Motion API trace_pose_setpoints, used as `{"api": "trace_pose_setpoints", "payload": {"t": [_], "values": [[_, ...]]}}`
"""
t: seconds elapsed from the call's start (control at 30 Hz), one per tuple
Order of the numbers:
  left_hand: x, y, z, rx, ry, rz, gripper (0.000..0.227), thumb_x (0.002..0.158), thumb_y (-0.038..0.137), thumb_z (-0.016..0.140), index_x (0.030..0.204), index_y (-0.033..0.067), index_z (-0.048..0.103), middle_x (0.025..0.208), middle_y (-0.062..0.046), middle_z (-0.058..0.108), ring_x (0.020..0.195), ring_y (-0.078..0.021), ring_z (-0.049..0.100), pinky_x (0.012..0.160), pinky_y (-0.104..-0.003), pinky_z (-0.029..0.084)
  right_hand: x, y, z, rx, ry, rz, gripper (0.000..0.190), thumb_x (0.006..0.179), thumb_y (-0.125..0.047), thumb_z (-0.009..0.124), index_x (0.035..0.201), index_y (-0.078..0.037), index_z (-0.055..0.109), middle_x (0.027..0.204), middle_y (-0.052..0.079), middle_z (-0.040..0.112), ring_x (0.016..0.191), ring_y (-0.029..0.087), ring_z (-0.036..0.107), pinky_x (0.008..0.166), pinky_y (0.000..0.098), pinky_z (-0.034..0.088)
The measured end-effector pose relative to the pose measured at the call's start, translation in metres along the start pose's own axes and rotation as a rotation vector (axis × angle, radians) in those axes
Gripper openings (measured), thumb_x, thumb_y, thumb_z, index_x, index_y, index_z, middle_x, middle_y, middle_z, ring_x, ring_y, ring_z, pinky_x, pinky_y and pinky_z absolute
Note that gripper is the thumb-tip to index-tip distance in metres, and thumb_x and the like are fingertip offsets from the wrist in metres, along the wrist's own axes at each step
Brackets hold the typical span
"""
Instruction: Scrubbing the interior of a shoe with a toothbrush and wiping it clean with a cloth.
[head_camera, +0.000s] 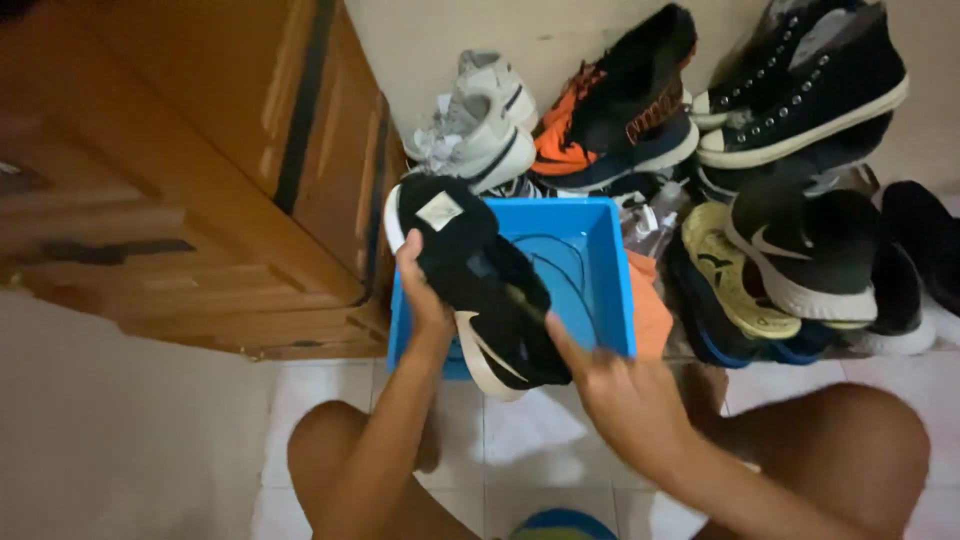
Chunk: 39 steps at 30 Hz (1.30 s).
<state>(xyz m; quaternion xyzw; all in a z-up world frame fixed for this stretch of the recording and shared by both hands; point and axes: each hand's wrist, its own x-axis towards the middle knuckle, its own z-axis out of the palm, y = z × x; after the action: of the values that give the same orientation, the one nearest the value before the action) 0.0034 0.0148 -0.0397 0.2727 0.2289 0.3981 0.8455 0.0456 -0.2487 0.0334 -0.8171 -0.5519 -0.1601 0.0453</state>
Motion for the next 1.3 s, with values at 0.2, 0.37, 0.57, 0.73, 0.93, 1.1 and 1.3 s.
{"api": "trace_pose_setpoints", "payload": {"t": [0.2,0.37,0.57,0.73,0.93,1.1,1.3], "values": [[-0.029,0.013,0.030,0.225,-0.078,-0.033,0.068,0.089,0.050,0.051,0.138,0.0022,0.052,0.140,-0.018,0.057,0.123,-0.0278,0.052,0.111,-0.041,0.035,0.020,0.018,0.014,-0.052,-0.028,0.039,0.063,0.086,-0.014,0.060,0.149,-0.016,0.055,0.062,0.005,0.064,0.034,0.016,0.052,0.032,0.0338,0.043],[-0.040,0.043,0.063,0.200,0.090,-0.171,0.072,0.085,0.049,0.050,0.136,-0.0006,0.056,0.145,-0.018,0.058,0.125,-0.0280,0.052,0.113,-0.037,0.035,0.009,0.007,0.003,-0.034,0.003,0.019,0.065,0.082,-0.010,0.063,0.147,-0.016,0.056,0.066,0.008,0.066,0.036,0.018,0.053,0.035,0.0351,0.042],[-0.024,0.011,0.035,0.289,0.133,-0.276,0.069,0.077,0.058,0.078,0.128,0.0127,0.072,0.131,-0.015,0.070,0.113,-0.0285,0.069,0.099,-0.040,0.055,0.029,0.031,0.017,-0.092,0.115,0.049,0.065,0.086,-0.013,0.059,0.147,-0.036,0.058,0.049,0.001,0.058,0.033,0.022,0.058,0.035,0.0376,0.047],[-0.006,-0.001,0.019,0.266,0.099,-0.287,0.070,0.079,0.060,0.077,0.130,0.0128,0.071,0.135,-0.019,0.067,0.114,-0.0314,0.067,0.099,-0.040,0.055,0.021,0.037,0.018,-0.172,0.013,0.062,0.069,0.086,-0.013,0.056,0.146,-0.045,0.055,0.048,-0.004,0.058,0.032,0.018,0.056,0.036,0.0308,0.048],[-0.009,-0.008,0.021,0.360,0.080,-0.343,0.075,0.076,0.061,0.078,0.132,0.0118,0.071,0.138,-0.017,0.066,0.115,-0.0286,0.067,0.099,-0.039,0.056,0.026,0.036,0.025,-0.141,0.095,0.044,0.065,0.088,-0.012,0.058,0.148,-0.038,0.055,0.051,0.001,0.062,0.036,0.022,0.059,0.037,0.0357,0.048],[-0.048,0.006,0.055,0.524,-0.120,-0.290,0.073,0.084,0.051,0.050,0.133,-0.0006,0.062,0.140,-0.017,0.062,0.125,-0.0278,0.056,0.111,-0.037,0.037,0.025,0.038,0.012,-0.133,-0.183,0.105,0.072,0.085,-0.021,0.058,0.156,-0.026,0.046,0.064,0.004,0.067,0.037,0.021,0.054,0.036,0.0348,0.039],[-0.029,0.018,0.044,0.410,-0.125,-0.218,0.078,0.085,0.051,0.052,0.144,-0.0004,0.053,0.155,-0.022,0.051,0.139,-0.0355,0.048,0.117,-0.044,0.030,0.007,0.032,-0.009,-0.069,-0.120,0.070,0.067,0.080,-0.015,0.065,0.146,-0.019,0.056,0.055,0.003,0.065,0.032,0.019,0.048,0.033,0.0348,0.033]]}}
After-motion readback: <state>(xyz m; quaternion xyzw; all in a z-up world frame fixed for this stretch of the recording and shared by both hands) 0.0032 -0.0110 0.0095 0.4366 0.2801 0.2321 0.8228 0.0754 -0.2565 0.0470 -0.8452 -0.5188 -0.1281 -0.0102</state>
